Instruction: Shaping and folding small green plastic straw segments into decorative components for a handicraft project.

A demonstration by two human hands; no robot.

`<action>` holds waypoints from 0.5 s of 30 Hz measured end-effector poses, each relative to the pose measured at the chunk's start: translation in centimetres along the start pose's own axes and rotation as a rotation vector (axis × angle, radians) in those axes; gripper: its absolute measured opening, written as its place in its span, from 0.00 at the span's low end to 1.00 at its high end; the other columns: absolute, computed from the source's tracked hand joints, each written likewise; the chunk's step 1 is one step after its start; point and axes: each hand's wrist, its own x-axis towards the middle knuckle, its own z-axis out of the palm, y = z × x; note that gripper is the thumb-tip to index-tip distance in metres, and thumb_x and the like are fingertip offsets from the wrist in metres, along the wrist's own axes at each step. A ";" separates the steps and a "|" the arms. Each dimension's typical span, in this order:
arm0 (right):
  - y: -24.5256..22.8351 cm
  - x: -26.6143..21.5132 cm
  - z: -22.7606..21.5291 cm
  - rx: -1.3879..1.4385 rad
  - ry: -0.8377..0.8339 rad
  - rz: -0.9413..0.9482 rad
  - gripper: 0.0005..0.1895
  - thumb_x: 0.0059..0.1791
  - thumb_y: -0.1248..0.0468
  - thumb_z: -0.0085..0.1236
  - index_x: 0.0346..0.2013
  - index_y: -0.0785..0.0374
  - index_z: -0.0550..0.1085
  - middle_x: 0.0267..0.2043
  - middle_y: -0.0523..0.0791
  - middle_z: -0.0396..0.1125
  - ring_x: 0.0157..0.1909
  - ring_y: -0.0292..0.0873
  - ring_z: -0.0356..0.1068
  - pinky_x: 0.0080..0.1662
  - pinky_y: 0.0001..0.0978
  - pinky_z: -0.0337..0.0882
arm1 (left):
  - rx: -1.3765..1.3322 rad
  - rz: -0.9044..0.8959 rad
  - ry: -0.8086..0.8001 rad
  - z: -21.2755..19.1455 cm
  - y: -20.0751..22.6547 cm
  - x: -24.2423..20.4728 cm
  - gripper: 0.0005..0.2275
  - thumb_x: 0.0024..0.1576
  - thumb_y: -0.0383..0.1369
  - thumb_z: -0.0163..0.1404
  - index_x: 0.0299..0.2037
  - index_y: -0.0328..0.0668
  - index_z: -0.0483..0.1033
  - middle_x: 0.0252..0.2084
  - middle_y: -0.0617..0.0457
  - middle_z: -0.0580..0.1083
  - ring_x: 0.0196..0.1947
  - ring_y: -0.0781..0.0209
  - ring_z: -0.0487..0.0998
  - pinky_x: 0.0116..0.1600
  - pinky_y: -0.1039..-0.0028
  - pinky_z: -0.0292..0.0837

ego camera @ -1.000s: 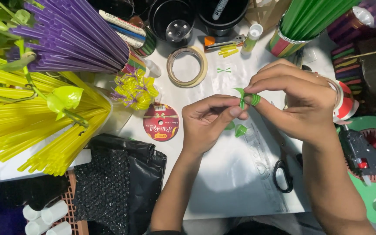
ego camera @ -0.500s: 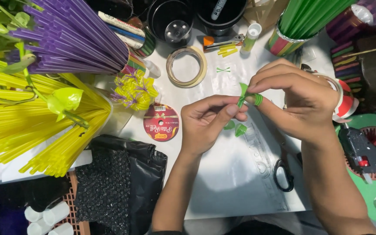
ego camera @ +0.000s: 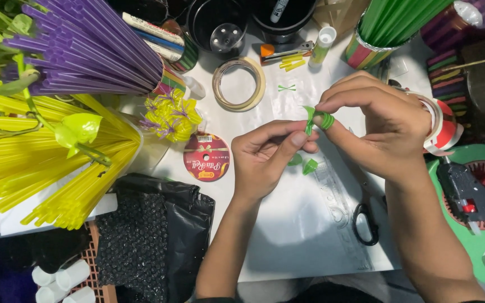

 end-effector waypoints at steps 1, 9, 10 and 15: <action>0.0 0.0 0.0 -0.001 0.000 0.000 0.06 0.50 0.83 0.61 0.39 0.82 0.72 0.38 0.61 0.71 0.41 0.58 0.72 0.48 0.41 0.73 | -0.001 -0.001 -0.001 0.0 -0.1 0.0 0.08 0.62 0.25 0.56 0.49 0.31 0.79 0.42 0.36 0.80 0.38 0.55 0.85 0.52 0.70 0.86; 0.0 0.0 0.1 0.000 -0.012 0.001 0.05 0.50 0.83 0.60 0.38 0.82 0.73 0.38 0.61 0.71 0.41 0.58 0.72 0.47 0.41 0.73 | 0.015 0.035 0.008 0.0 -0.1 0.0 0.07 0.62 0.24 0.56 0.48 0.32 0.79 0.42 0.38 0.80 0.38 0.55 0.85 0.52 0.70 0.86; -0.1 0.1 0.2 0.000 -0.011 0.002 0.05 0.50 0.83 0.60 0.38 0.82 0.73 0.38 0.61 0.71 0.41 0.58 0.72 0.47 0.41 0.73 | 0.015 0.035 0.008 0.0 -0.1 0.0 0.07 0.62 0.24 0.56 0.48 0.32 0.79 0.42 0.38 0.80 0.38 0.55 0.85 0.52 0.70 0.86; -0.1 0.0 0.3 0.016 -0.013 0.007 0.05 0.50 0.83 0.61 0.39 0.81 0.73 0.39 0.60 0.72 0.42 0.56 0.72 0.47 0.41 0.73 | 0.023 0.081 0.013 -0.1 -0.5 0.0 0.06 0.63 0.23 0.56 0.49 0.34 0.80 0.42 0.41 0.80 0.39 0.56 0.85 0.52 0.70 0.87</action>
